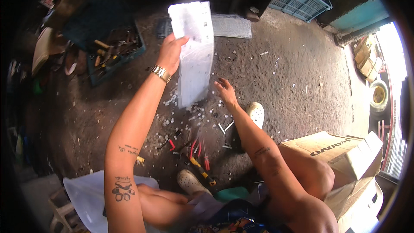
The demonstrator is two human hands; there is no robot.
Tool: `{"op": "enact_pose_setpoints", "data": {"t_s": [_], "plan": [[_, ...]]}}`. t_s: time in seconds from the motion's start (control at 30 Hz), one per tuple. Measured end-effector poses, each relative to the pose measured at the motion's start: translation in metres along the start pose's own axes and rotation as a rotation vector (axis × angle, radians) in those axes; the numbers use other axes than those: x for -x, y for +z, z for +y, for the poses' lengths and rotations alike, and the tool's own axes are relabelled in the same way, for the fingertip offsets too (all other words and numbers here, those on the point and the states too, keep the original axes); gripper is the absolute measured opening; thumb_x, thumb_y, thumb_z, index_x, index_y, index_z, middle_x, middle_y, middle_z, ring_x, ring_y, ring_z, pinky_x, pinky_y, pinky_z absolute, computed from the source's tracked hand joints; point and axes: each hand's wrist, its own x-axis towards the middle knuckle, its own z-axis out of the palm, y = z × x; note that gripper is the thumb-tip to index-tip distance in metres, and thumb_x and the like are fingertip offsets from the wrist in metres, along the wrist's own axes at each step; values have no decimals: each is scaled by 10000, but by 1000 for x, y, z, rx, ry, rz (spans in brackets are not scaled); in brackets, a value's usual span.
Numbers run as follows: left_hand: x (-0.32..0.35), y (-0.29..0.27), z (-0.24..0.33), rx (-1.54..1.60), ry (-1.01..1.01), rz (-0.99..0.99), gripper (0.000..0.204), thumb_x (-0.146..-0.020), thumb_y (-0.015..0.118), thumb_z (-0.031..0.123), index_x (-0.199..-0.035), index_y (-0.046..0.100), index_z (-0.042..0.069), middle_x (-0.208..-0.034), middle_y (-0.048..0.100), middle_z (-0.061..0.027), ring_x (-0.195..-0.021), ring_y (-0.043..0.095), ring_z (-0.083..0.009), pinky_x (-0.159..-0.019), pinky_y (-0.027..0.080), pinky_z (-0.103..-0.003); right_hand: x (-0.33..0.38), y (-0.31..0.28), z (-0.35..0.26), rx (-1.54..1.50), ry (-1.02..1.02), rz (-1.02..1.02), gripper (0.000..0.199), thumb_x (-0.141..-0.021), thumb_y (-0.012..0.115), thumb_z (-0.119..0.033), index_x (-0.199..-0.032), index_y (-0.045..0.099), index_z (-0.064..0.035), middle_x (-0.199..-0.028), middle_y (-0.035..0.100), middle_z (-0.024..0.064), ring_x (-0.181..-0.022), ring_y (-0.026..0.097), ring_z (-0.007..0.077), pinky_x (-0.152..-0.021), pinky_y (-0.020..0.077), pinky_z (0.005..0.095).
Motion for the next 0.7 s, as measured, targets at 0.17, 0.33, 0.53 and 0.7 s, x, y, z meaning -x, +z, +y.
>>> {"op": "enact_pose_setpoints", "data": {"t_s": [0.17,0.33,0.53,0.7], "plan": [[-129,55,-38,206,9,-91,262,-997,584,54,-1248,624,-6,-1236,691,-122,-1163,647,-234,-1058,492,-404,-35,-10,37,-83,152,174,454,-1015,641,-281,-1396,592,-39,-1138,700,99,-860,667,167,-685,551,310],[-237,44,-73,634,-13,212,310,-1049,501,121,-1322,559,-15,-1352,614,-174,-1254,582,-340,-1130,437,-488,-38,-29,30,-127,206,203,350,-1019,624,-236,-1310,673,-48,-1086,745,108,-868,705,182,-733,570,322],[-273,-10,-164,753,64,618,398,-1039,423,157,-1397,535,23,-1414,576,-179,-1362,522,-363,-1170,403,-573,-52,-42,0,-473,137,280,264,-1044,599,-191,-1211,690,-8,-945,723,57,-729,643,120,-645,532,286],[-291,-46,-207,667,-18,845,457,-1023,507,324,-1412,555,89,-1386,593,-125,-1277,557,-315,-1089,432,-545,-56,-25,-38,-670,221,352,217,-1047,613,-174,-1166,690,-11,-885,694,38,-694,616,97,-598,508,263]]}}
